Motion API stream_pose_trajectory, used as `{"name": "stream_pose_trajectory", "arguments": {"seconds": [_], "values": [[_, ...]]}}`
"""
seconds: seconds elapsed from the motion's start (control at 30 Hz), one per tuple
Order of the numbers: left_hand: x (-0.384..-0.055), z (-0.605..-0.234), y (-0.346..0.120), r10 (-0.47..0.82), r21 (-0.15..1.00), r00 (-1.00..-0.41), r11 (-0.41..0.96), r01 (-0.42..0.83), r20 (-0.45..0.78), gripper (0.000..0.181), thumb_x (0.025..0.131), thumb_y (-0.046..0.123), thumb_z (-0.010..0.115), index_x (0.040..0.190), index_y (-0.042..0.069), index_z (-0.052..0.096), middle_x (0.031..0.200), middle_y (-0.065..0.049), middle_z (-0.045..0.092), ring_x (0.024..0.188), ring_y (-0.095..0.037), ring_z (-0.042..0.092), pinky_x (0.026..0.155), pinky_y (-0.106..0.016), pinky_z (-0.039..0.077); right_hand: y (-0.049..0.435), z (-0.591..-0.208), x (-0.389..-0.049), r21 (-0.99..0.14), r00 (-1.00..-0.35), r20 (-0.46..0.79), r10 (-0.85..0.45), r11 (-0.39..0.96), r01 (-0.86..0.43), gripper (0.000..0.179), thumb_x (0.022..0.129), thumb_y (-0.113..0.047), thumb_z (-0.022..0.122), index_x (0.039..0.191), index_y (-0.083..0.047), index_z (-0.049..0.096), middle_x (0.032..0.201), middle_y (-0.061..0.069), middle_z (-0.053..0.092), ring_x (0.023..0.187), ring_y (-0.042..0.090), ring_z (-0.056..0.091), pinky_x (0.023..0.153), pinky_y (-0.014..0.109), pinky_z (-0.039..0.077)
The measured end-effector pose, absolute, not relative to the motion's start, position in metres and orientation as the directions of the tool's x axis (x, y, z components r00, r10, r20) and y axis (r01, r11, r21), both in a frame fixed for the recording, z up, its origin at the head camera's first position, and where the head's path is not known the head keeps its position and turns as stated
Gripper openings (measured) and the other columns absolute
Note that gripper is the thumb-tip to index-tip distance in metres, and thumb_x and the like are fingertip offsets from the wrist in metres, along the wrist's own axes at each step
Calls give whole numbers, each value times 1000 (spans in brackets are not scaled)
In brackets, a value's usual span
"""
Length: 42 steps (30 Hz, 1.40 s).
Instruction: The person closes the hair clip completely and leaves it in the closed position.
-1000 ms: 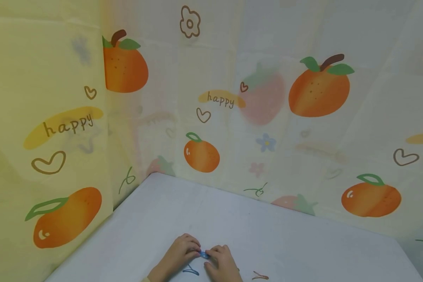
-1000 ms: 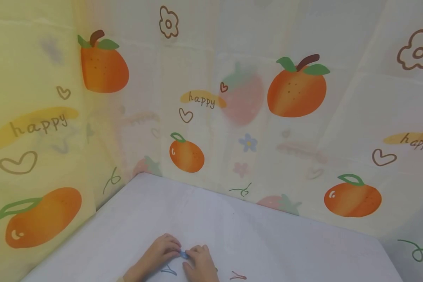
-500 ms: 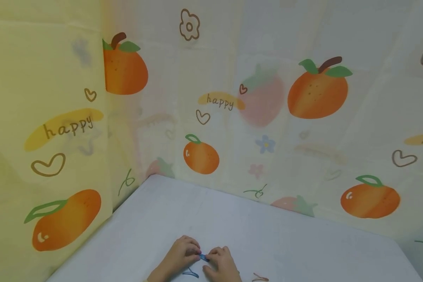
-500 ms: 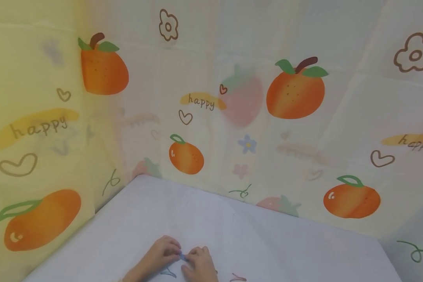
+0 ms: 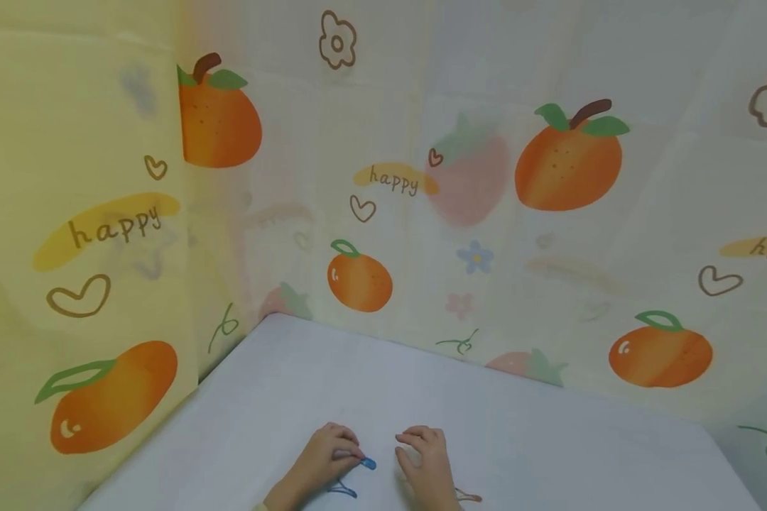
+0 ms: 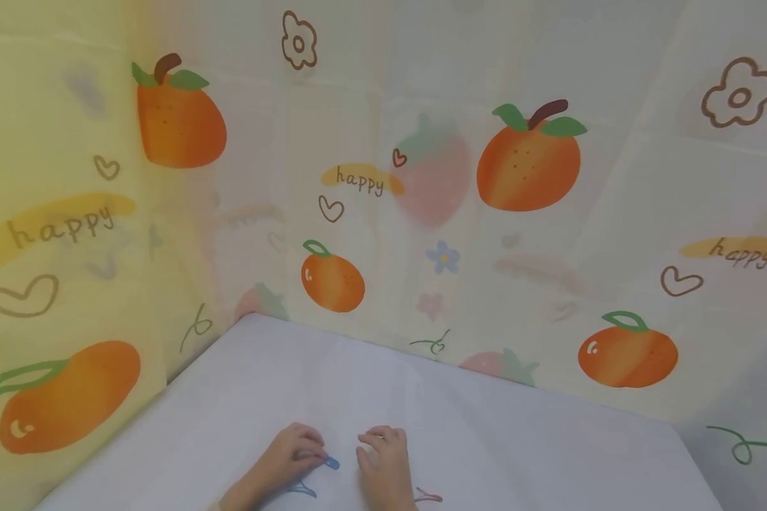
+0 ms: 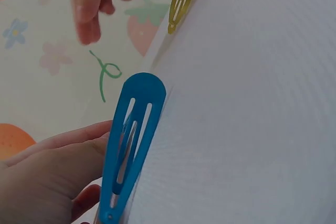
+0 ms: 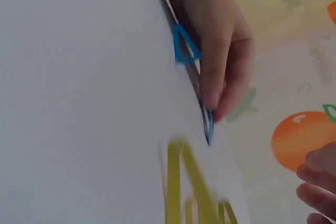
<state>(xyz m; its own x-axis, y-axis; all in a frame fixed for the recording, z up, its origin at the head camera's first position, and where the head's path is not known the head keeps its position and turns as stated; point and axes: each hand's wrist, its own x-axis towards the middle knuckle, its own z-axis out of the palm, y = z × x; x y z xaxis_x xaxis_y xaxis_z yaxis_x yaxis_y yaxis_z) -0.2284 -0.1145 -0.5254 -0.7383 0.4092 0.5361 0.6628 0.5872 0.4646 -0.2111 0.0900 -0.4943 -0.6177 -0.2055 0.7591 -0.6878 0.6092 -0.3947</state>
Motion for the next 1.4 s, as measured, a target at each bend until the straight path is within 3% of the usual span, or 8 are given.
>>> {"name": "stream_pose_trajectory", "arguments": {"seconds": [0.1,0.27,0.37,0.5,0.7,1.03,1.17,1.4], "values": [[-227,-525,-116,399,493,-770,601,630,498,5,69,28,58,71,27,62,79,17,48,78,-5,40,67,-28,33,105,-497,-209,-380,-627,743,-234,624,-683,17,56,-11,68,72,-11,61,79,-7,49,71,10,35,58,25,34],[-227,-522,-119,390,493,-778,612,619,493,4,69,29,58,72,29,61,80,18,48,79,-5,39,68,-28,33,125,-505,-203,-446,-795,553,-250,717,-536,11,58,-23,67,65,-19,61,73,-14,45,69,8,33,57,25,34],[-228,-522,-119,399,464,-748,603,650,530,4,68,27,60,71,29,62,79,17,48,78,-5,40,67,-27,33,132,-507,-199,-456,-850,466,-245,757,-468,8,58,-25,66,60,-22,59,69,-14,44,66,9,33,56,26,34],[-229,-523,-118,405,454,-734,594,664,545,5,67,25,61,71,28,62,79,17,48,79,-6,40,67,-28,33,136,-510,-200,-444,-854,452,-258,765,-466,11,58,-23,66,54,-24,56,67,-15,44,64,9,33,54,24,33],[-230,-525,-116,395,491,-763,595,636,511,6,67,26,60,72,28,62,80,17,48,80,-6,40,68,-29,33,138,-512,-201,-471,-865,434,-252,755,-457,13,59,-22,65,53,-25,54,66,-16,42,63,9,32,54,23,33],[-232,-517,-111,340,698,-876,533,479,342,13,66,27,61,78,24,60,84,15,49,84,-10,40,72,-35,31,140,-515,-201,-488,-874,424,-235,754,-440,13,59,-21,65,53,-24,54,67,-16,43,64,9,32,55,23,33],[-230,-503,-98,389,667,-838,512,541,382,18,68,29,59,83,18,59,89,7,50,86,-15,38,72,-38,31,139,-517,-201,-487,-865,441,-239,746,-455,13,59,-21,66,53,-24,54,67,-16,43,64,9,32,55,23,33],[-225,-500,-58,536,428,-699,554,714,473,29,65,37,59,87,17,57,97,-1,47,92,-16,36,74,-37,32,139,-524,-204,-418,-808,529,-261,748,-515,13,57,-21,67,54,-25,55,67,-17,42,64,7,30,54,22,32]]}}
